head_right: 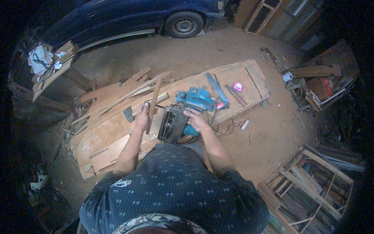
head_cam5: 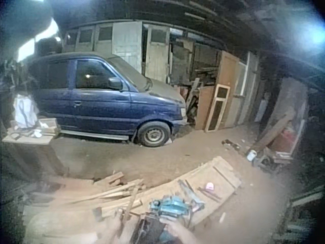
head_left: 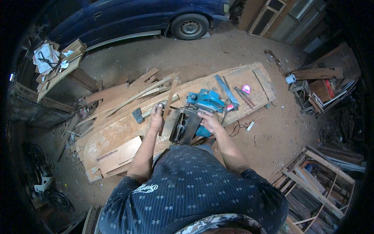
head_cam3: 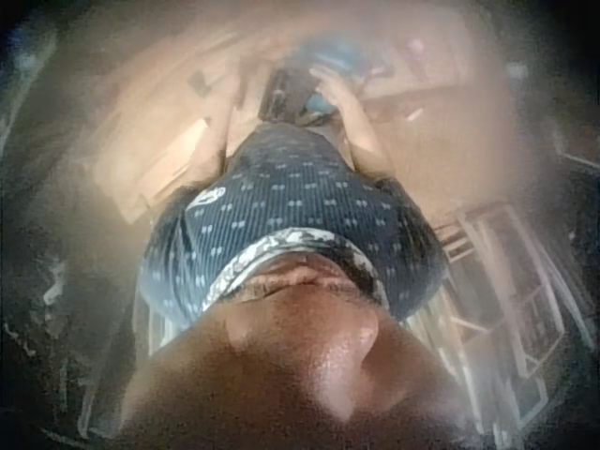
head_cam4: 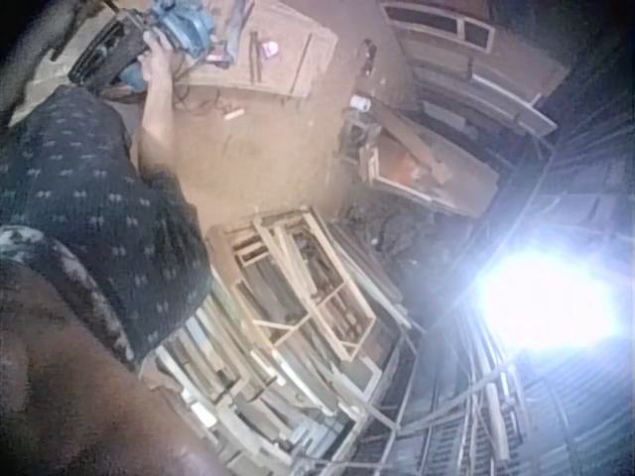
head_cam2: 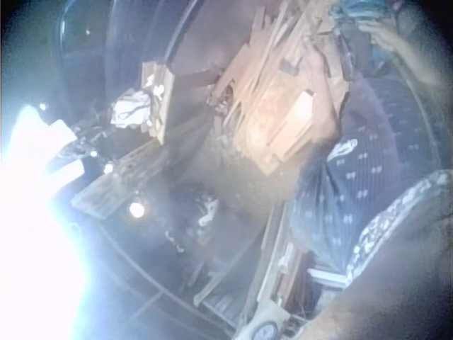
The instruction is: The person uses a circular saw to cut a piece of wood on a workbench. They measure and mark the wood with a square and pencil, then make several cuts to shape the piece. The person also uses a hand plane to smooth the edges of the wood.
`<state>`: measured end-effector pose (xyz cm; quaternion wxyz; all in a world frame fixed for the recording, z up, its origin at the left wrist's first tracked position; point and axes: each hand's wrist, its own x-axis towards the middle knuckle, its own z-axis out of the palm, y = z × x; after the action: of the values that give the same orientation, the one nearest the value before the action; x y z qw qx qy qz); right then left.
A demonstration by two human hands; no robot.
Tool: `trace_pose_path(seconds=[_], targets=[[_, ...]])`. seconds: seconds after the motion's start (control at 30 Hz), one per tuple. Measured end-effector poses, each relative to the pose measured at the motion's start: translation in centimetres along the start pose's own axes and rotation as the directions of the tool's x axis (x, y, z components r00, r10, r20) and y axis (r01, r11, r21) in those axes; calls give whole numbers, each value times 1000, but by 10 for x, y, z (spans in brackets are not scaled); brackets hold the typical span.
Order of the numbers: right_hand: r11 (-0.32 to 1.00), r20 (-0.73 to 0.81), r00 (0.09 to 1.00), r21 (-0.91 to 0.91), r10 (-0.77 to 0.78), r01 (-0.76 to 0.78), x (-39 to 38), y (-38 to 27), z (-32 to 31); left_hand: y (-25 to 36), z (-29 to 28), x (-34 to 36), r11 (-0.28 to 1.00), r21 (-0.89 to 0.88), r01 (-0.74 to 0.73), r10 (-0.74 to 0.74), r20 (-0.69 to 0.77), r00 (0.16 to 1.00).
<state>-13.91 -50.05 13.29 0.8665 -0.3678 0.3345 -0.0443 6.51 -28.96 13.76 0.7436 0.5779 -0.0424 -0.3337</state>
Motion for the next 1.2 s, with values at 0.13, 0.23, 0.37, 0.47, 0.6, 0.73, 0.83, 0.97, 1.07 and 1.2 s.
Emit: trace_pose_path(seconds=[0.13, 0.23, 0.37, 0.47, 0.6, 0.73, 0.83, 0.97, 1.07, 1.2], targets=[[999, -76, 997, -45, -29, 26, 11, 10, 10, 31, -82, 26, 975, 147, -167, 180, -79, 980], [993, 14, 1000, -119, -13, 15, 9, 5, 12, 81, -110, 24, 972, 235, 14, 12, -107, 994], [974, 43, 997, -223, 60, -49, 21, -2, 35, 130, -121, 26, 795, 521, -310, 322, 70, 944], [953, 19, 999, -301, 37, -29, 27, 3, 48, 179, -81, 5, 571, 723, -388, 346, 217, 913], [948, 32, 998, -316, 54, -42, 32, 10, 64, 223, -20, -33, 349, 798, -491, 355, 372, 858], [927, -32, 996, -365, 83, -89, 45, 19, 68, 236, 5, -37, 181, 826, -534, 206, 499, 842], [924, -89, 992, -364, 90, -117, 55, 31, 58, 245, 30, -39, 137, 839, -527, 114, 515, 849], [908, -47, 994, -404, 101, -111, 45, 22, 79, 239, 18, -26, 123, 819, -560, 145, 544, 827], [920, -3, 998, -386, 67, -63, 48, 22, 70, 239, 15, -27, 147, 821, -552, 243, 511, 824], [877, -30, 995, -474, -97, 72, 47, 32, 74, 222, -21, -6, 371, 777, -509, 393, 365, 844]])
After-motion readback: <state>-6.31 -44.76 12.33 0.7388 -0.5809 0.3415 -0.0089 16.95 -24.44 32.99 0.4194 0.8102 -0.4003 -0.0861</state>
